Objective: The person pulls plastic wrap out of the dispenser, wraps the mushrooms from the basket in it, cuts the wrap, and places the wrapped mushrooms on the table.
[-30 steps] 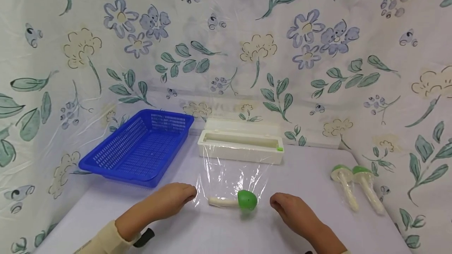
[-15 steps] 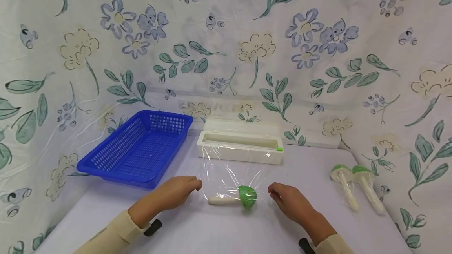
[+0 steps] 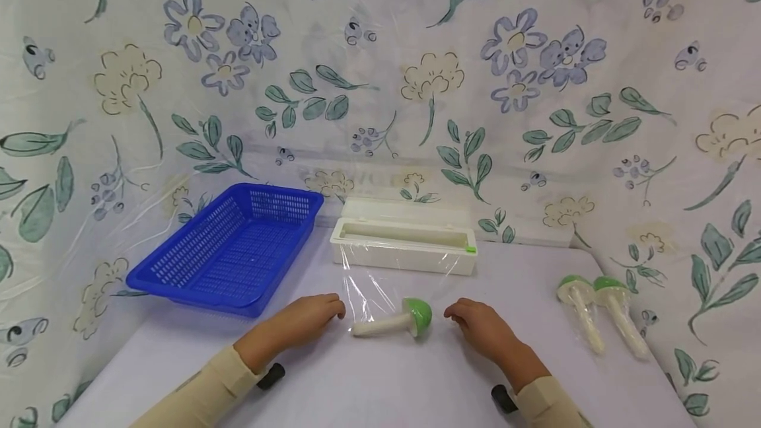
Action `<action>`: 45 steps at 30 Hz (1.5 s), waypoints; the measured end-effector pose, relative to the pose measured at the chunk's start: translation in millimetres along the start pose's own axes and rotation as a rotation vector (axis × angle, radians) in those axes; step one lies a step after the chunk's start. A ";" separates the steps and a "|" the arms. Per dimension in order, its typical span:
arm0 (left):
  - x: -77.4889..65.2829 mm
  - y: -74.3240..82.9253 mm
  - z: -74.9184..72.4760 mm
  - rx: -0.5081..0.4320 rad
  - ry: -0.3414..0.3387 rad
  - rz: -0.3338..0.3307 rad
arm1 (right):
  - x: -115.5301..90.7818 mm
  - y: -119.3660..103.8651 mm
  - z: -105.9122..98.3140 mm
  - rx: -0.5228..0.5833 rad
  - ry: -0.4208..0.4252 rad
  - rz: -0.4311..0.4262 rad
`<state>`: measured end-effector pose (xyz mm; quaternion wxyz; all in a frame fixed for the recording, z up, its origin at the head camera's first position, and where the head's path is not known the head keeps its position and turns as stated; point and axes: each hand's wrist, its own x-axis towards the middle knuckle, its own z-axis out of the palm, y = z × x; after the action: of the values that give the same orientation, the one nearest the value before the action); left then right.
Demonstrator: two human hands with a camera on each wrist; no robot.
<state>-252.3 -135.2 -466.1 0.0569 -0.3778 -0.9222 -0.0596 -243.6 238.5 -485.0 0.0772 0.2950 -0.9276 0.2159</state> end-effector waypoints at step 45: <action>40.0 -19.9 17.2 -0.492 -0.077 -0.312 | 59.5 12.6 23.0 0.202 -0.125 0.491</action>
<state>-295.6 -119.1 -478.3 -0.0814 -0.2357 -0.9286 -0.2749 -299.6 206.8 -494.0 -0.0647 0.0804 -0.9480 0.3010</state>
